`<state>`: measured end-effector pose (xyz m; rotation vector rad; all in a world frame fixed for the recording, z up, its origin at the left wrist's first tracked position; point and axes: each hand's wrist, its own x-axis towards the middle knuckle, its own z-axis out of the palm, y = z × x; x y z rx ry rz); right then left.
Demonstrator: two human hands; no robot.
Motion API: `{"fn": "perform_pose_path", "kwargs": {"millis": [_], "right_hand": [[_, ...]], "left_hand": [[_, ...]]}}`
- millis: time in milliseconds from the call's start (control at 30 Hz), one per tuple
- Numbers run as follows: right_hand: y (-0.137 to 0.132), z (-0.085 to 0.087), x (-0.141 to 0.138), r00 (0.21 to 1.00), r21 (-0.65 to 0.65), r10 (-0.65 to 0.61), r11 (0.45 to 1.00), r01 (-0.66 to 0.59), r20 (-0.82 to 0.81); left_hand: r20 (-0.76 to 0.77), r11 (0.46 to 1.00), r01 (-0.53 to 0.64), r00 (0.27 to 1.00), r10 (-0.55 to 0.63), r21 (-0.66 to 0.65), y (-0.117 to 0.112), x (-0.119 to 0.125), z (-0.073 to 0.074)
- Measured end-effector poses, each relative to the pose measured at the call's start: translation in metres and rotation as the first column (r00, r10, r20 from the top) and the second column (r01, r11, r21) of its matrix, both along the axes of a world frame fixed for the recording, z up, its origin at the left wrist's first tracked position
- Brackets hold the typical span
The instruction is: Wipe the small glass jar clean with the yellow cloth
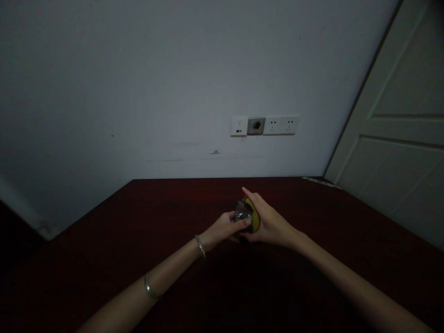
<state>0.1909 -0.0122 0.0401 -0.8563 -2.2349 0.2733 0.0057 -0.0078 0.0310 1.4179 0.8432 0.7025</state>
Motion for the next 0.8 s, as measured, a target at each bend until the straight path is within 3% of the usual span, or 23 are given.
{"fn": "perform_pose_path", "kwargs": {"millis": [133, 333, 500, 700, 800], "right_hand": [[0.002, -0.004, -0.001, 0.983, -0.193, -0.069, 0.981, 0.036, -0.167], [-0.002, 0.001, -0.006, 0.944, -0.384, -0.083, 0.922, -0.049, -0.319], [-0.004, 0.002, -0.009, 0.95, -0.396, -0.073, 0.917, -0.057, -0.305], [0.0, -0.002, -0.005, 0.976, -0.334, -0.089, 0.942, 0.018, -0.197], [0.003, -0.001, -0.002, 0.98, -0.329, -0.055, 0.944, -0.011, -0.19]], "left_hand": [[0.065, 0.983, 0.181, 0.981, -0.182, 0.016, 0.015, -0.014, -0.006], [0.174, 0.98, 0.137, 0.972, -0.161, 0.142, 0.017, -0.012, -0.016], [0.253, 0.987, 0.096, 0.959, -0.125, 0.125, 0.008, -0.002, -0.015], [0.307, 0.995, -0.042, 0.952, 0.012, 0.09, 0.008, 0.001, -0.022], [0.312, 0.992, -0.083, 0.949, 0.049, 0.096, 0.01, 0.001, -0.026]]}}
